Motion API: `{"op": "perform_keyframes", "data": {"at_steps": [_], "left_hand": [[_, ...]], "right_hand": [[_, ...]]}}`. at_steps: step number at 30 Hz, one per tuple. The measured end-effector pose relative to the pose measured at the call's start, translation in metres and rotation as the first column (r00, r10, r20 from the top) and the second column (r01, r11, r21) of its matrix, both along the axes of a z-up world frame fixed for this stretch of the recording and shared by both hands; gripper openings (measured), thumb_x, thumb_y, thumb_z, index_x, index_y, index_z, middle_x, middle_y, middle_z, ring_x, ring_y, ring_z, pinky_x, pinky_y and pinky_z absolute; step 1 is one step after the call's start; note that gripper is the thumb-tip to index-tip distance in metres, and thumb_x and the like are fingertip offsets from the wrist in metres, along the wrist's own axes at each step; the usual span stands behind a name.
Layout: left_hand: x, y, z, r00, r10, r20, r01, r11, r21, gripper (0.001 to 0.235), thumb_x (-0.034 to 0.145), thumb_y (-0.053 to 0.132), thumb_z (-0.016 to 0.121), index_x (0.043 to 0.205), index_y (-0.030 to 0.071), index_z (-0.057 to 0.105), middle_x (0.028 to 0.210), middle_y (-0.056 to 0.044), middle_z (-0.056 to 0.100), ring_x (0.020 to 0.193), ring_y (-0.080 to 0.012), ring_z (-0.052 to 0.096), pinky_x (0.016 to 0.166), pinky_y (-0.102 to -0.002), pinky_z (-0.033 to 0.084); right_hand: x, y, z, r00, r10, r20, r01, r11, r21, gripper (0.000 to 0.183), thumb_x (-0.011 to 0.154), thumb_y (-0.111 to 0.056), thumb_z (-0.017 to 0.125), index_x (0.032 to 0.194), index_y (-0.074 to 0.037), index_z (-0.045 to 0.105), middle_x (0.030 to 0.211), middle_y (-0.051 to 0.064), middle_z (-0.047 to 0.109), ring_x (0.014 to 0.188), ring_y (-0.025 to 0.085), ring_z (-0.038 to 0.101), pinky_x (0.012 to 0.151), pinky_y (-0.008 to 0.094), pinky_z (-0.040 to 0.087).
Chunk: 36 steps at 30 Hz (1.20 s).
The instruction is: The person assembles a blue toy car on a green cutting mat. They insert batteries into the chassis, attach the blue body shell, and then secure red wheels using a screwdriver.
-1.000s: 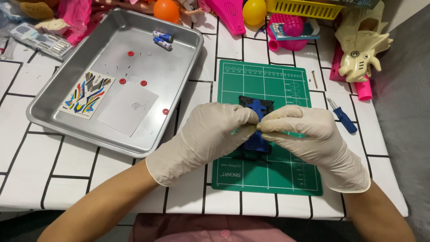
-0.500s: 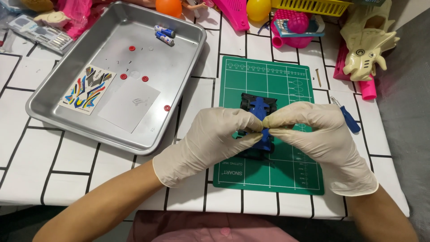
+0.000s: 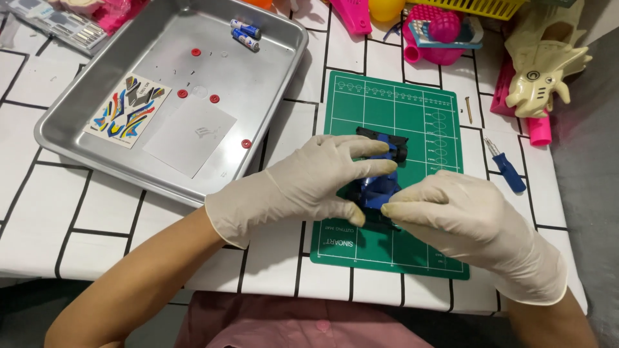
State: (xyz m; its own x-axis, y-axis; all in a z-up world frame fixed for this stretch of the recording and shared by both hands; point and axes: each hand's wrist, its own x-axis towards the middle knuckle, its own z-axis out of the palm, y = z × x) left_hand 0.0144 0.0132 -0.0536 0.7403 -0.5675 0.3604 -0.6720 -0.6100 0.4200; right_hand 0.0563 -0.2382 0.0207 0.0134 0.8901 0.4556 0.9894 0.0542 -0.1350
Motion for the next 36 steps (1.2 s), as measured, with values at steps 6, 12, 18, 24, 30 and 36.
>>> {"op": "perform_keyframes", "data": {"at_steps": [6,12,18,24,30,36], "left_hand": [[-0.012,-0.007,0.008,0.995,0.027,-0.097,-0.013,0.99,0.143,0.129,0.05,0.072,0.102,0.151,0.017,0.043,0.162,-0.016,0.037,0.15,-0.0431,0.03,0.109,-0.066,0.029],[-0.009,-0.014,-0.006,0.997,0.063,-0.053,-0.055,0.989,0.134,0.116,0.053,0.054,0.101,0.147,0.017,0.045,0.156,-0.013,0.043,0.14,-0.0341,0.046,0.106,-0.061,0.036],[-0.008,-0.014,-0.007,0.997,0.062,-0.047,-0.057,0.993,0.106,0.107,0.056,0.047,0.094,0.146,0.016,0.047,0.155,-0.014,0.045,0.134,-0.0328,0.053,0.104,-0.058,0.038],[-0.008,-0.012,-0.003,0.993,0.068,-0.095,-0.059,0.994,0.096,0.109,0.056,0.044,0.095,0.148,0.015,0.046,0.157,-0.013,0.043,0.13,-0.0386,0.055,0.106,-0.056,0.037],[-0.012,-0.011,-0.002,0.996,0.072,-0.051,-0.07,0.997,0.045,0.1,0.058,0.04,0.09,0.146,0.015,0.049,0.154,-0.014,0.047,0.126,-0.0405,0.058,0.103,-0.057,0.04],[-0.012,-0.013,0.002,0.996,0.058,-0.064,-0.057,0.998,0.017,0.098,0.058,0.044,0.086,0.145,0.013,0.051,0.151,-0.014,0.051,0.132,-0.0349,0.055,0.103,-0.054,0.041]], "right_hand": [[-0.003,-0.002,-0.02,0.982,-0.096,0.161,0.139,0.949,-0.282,0.03,0.086,-0.004,0.076,0.112,-0.017,0.065,0.098,0.009,0.069,0.059,0.028,0.048,0.052,0.041,0.042],[-0.007,0.004,-0.027,0.961,-0.181,0.208,0.241,0.917,-0.317,0.013,0.092,-0.021,0.073,0.103,-0.015,0.069,0.102,0.005,0.068,0.071,0.031,0.053,0.058,0.044,0.046],[-0.007,0.009,-0.029,0.925,-0.076,0.372,0.179,0.951,-0.252,0.017,0.089,-0.004,0.072,0.101,-0.012,0.064,0.103,0.012,0.063,0.065,0.03,0.05,0.052,0.043,0.041],[-0.026,0.028,-0.008,0.798,-0.051,0.6,0.184,0.969,-0.163,0.023,0.094,0.006,0.057,0.077,-0.009,0.06,0.091,0.009,0.054,0.059,0.02,0.044,0.05,0.034,0.034],[-0.026,0.034,-0.011,0.756,-0.039,0.654,0.14,0.985,-0.103,0.025,0.097,-0.001,0.051,0.075,-0.011,0.058,0.086,0.006,0.055,0.057,0.018,0.041,0.052,0.032,0.031],[-0.023,0.028,-0.016,0.817,-0.007,0.576,0.11,0.983,-0.144,0.022,0.099,-0.005,0.048,0.088,-0.002,0.066,0.105,0.018,0.063,0.069,0.025,0.056,0.055,0.036,0.041]]}}
